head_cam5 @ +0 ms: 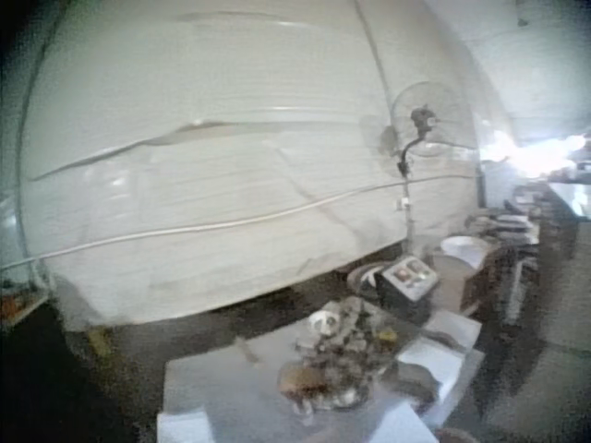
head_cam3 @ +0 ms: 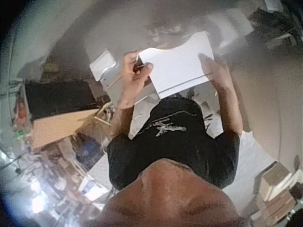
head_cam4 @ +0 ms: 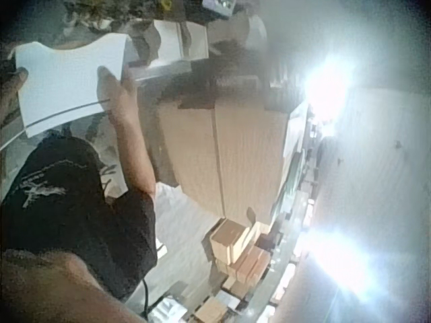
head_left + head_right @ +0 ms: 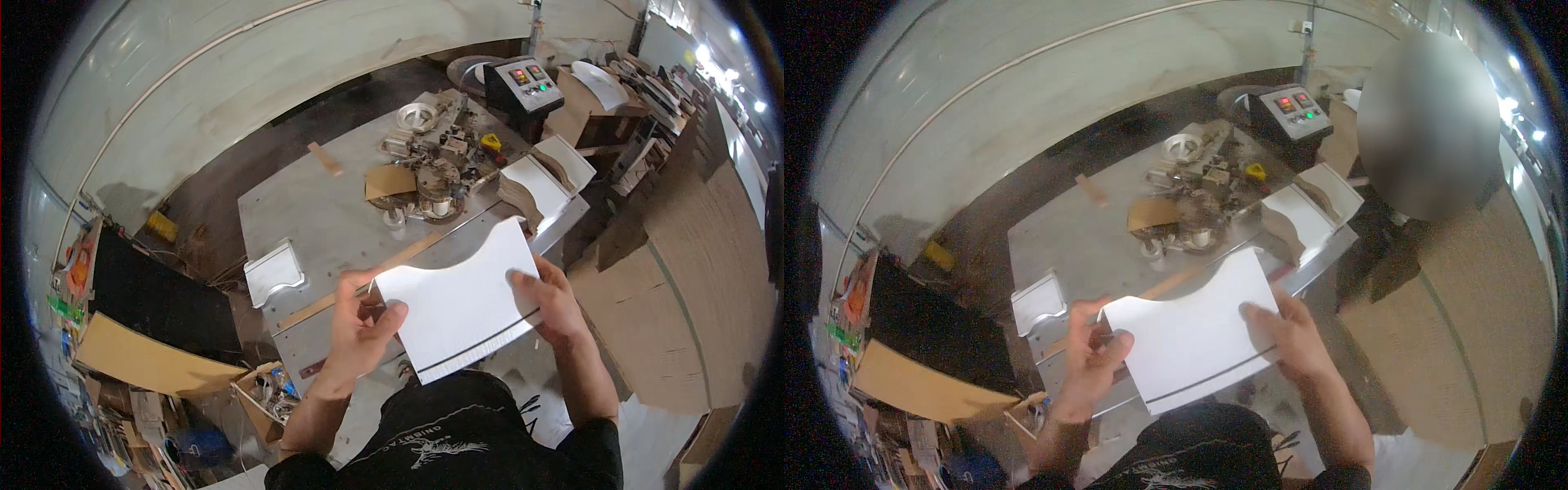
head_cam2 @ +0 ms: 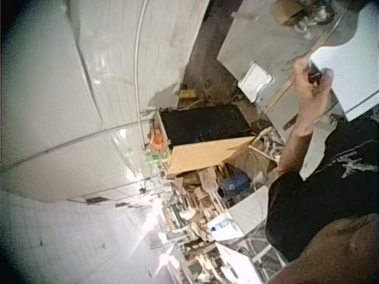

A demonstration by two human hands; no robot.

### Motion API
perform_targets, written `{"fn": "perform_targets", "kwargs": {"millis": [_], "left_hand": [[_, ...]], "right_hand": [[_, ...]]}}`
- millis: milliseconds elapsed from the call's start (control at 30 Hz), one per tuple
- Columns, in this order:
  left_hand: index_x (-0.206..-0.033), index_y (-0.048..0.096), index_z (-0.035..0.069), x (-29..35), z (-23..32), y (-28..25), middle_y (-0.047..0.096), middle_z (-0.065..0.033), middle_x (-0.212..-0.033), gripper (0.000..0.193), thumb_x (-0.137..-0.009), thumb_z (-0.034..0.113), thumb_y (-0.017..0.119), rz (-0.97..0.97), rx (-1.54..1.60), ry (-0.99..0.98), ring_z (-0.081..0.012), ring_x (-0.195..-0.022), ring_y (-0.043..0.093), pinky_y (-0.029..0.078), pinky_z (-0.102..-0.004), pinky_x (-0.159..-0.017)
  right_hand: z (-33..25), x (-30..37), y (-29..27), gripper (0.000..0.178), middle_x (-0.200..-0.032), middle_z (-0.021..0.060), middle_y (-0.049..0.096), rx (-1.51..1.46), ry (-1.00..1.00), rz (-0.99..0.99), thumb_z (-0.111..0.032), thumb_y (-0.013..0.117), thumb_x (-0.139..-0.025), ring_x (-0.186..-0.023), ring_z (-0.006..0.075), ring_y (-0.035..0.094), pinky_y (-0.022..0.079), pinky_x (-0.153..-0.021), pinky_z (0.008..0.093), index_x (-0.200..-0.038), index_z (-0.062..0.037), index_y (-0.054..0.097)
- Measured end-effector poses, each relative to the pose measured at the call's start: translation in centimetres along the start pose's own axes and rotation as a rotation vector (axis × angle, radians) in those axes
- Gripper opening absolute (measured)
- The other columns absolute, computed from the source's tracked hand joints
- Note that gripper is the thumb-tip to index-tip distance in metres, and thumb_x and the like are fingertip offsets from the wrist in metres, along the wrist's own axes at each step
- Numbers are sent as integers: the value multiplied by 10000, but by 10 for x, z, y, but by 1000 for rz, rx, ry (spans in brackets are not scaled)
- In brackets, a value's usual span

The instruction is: The person carries panels and a stack of curved workpieces to a machine table, operates the machine controls, and feeds the curved pieces along the edge banding roller by hand.

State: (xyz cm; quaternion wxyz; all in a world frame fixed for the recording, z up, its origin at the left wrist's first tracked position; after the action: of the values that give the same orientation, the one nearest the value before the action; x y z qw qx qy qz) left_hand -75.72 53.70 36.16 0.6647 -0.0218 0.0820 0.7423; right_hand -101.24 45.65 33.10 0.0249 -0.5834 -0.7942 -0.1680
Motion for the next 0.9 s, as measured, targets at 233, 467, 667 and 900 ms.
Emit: {"fn": "perform_targets", "kwargs": {"millis": [233, 467, 667, 900], "left_hand": [[-1363, 300, 52, 20, -14, 16, 610, -164, -1141, 502, -958, 54, 597, 97, -94, 196, -199, -998, 621, 542, -328, -815], [-1318, 422, 38, 35, -31, 13, 618, -121, -1123, 480, -978, 326, 599, -238, 511, -405, -205, -1005, 627, 532, -368, -877], [-1143, 589, 13, 55, -65, 17, 631, -35, -925, 397, -940, 345, 663, -381, 495, -528, -69, -792, 576, 459, -238, -629], [-1114, 609, 10, 54, -57, 28, 646, -51, -959, 463, -936, 435, 643, -224, 288, -390, -81, -804, 588, 458, -237, -642]], "right_hand": [[41, -4, 19, 589, -1260, 135, 560, -719, -127, 290, -357, 553, -961, -1143, 256, 562, 439, -986, 374, -1400, 11, 415], [2, 5, 45, 454, -1111, 98, 635, -216, -88, 32, -150, 613, -951, -972, 177, 632, 507, -842, 298, -1337, 39, 468], [-12, 22, 58, 437, -1118, 93, 647, -165, -89, -19, -117, 660, -925, -971, 137, 628, 507, -826, 277, -1306, 24, 498], [-10, 35, 56, 452, -1032, 40, 619, -57, -162, -137, -124, 640, -946, -882, 77, 581, 489, -739, 232, -1324, 20, 437]]}}
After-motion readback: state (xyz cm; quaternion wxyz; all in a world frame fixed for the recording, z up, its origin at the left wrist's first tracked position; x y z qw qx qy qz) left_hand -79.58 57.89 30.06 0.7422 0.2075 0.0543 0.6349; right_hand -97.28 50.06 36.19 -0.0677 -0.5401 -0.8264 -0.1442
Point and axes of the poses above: each hand's wrist, its own x-axis away from the middle knuckle, its own y-axis out of the palm, z = x × y, the point moved 6 cm from there along -x, towards the middle knuckle
